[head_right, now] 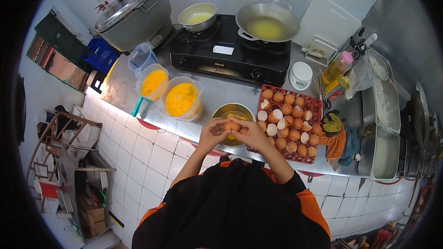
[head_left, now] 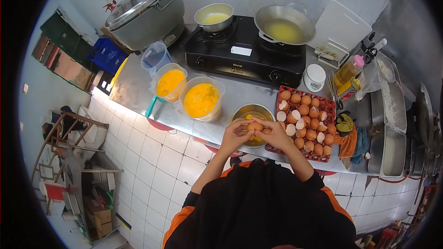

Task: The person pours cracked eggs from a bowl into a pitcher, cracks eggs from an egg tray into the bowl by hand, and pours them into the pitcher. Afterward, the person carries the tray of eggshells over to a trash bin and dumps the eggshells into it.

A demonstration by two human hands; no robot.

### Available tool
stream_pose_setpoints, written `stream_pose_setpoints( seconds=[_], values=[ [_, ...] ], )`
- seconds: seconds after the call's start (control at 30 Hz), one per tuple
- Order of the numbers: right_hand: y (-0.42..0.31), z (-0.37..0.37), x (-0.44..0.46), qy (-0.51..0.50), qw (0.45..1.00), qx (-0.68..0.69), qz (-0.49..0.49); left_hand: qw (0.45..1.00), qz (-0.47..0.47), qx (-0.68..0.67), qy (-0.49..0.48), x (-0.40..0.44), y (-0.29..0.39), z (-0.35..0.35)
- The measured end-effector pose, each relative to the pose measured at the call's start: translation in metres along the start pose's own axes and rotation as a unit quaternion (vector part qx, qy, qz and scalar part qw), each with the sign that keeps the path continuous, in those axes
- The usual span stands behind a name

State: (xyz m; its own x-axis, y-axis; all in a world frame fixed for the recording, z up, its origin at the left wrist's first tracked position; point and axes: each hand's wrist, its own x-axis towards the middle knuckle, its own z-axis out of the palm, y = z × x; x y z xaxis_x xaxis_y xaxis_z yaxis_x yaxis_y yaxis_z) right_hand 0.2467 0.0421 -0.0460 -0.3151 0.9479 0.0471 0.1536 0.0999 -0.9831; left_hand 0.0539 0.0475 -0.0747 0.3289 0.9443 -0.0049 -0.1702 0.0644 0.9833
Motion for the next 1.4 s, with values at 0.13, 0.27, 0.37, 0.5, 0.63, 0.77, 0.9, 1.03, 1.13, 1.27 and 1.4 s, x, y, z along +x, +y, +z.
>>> stream_pose_setpoints(
  seconds=[0.13,0.27,0.37,0.5,0.63,0.77,0.9,1.03,1.13,1.27,1.4],
  values=[
    [-0.017,-0.011,-0.002,-0.019,0.994,-0.096,0.050,0.998,0.033,0.048,0.009,-0.002,0.008,-0.003],
    [-0.015,-0.023,-0.003,-0.021,0.961,-0.275,-0.012,0.977,0.106,0.184,-0.033,0.004,0.035,-0.020],
    [-0.023,-0.022,-0.005,0.033,0.918,-0.383,-0.099,0.932,0.171,0.318,-0.035,0.008,0.059,-0.024],
    [-0.023,-0.016,-0.008,0.105,0.887,-0.429,-0.136,0.931,0.152,0.332,0.011,0.011,0.063,-0.018],
    [-0.030,-0.002,-0.013,0.141,0.921,-0.351,-0.095,0.994,0.031,0.107,0.015,0.010,0.035,0.002],
    [-0.018,-0.002,-0.032,0.167,0.926,-0.332,-0.067,0.996,-0.020,0.037,-0.082,0.006,0.027,0.034],
    [-0.012,-0.029,-0.051,0.257,0.912,-0.311,-0.070,0.991,-0.058,0.011,-0.121,0.006,0.017,0.042],
    [-0.012,-0.077,-0.083,0.349,0.868,-0.352,-0.020,0.993,-0.038,0.051,-0.096,0.011,0.021,0.037],
    [0.001,-0.107,-0.103,0.319,0.825,-0.437,0.166,0.995,-0.004,0.068,-0.069,0.016,0.013,0.021],
    [-0.013,-0.124,-0.100,0.306,0.814,-0.415,0.266,0.996,0.006,0.082,-0.036,0.012,0.019,0.007],
    [0.010,-0.141,-0.088,0.338,0.794,-0.453,0.224,0.998,-0.008,0.058,-0.004,0.004,0.021,-0.005]
  ],
)
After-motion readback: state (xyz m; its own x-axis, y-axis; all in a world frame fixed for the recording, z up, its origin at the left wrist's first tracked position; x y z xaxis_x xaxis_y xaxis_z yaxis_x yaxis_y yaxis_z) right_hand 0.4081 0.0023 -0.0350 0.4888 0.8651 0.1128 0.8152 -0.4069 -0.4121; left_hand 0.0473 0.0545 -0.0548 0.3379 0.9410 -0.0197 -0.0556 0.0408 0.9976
